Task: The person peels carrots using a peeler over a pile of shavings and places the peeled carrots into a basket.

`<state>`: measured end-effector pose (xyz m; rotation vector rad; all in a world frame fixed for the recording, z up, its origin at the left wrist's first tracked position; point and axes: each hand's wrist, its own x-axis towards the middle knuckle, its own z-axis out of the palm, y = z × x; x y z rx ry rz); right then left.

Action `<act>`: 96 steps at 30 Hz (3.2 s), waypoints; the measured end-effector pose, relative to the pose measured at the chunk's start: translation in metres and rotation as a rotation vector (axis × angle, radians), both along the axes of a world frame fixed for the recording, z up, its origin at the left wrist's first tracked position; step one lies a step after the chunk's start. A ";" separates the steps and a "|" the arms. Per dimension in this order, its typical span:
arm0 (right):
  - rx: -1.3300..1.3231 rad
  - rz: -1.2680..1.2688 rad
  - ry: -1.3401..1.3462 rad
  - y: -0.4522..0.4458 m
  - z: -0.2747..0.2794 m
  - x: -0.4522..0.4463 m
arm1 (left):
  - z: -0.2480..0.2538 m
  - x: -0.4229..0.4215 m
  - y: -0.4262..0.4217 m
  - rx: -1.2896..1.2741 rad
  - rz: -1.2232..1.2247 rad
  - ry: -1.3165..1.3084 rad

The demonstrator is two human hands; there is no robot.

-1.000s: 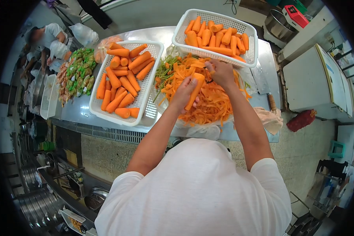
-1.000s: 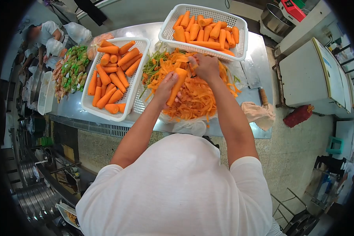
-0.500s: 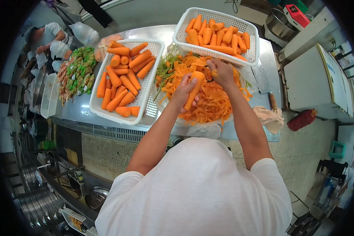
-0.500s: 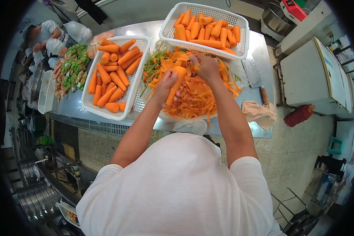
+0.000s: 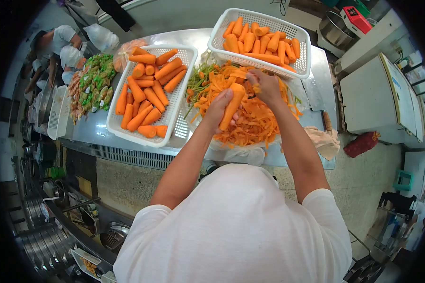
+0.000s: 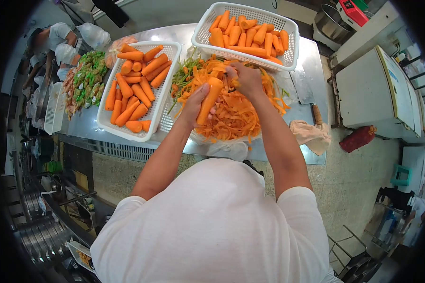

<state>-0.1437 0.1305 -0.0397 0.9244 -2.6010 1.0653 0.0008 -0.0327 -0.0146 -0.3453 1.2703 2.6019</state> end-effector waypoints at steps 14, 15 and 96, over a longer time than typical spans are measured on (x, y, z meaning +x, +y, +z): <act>-0.107 0.141 -0.287 -0.014 0.026 0.017 | -0.004 0.008 0.003 0.030 0.060 -0.002; -0.108 0.145 -0.279 -0.012 0.017 0.012 | -0.005 0.008 0.000 0.028 0.063 0.006; -0.112 0.058 -0.077 -0.011 0.043 -0.009 | -0.011 -0.010 -0.019 0.217 -0.132 -0.009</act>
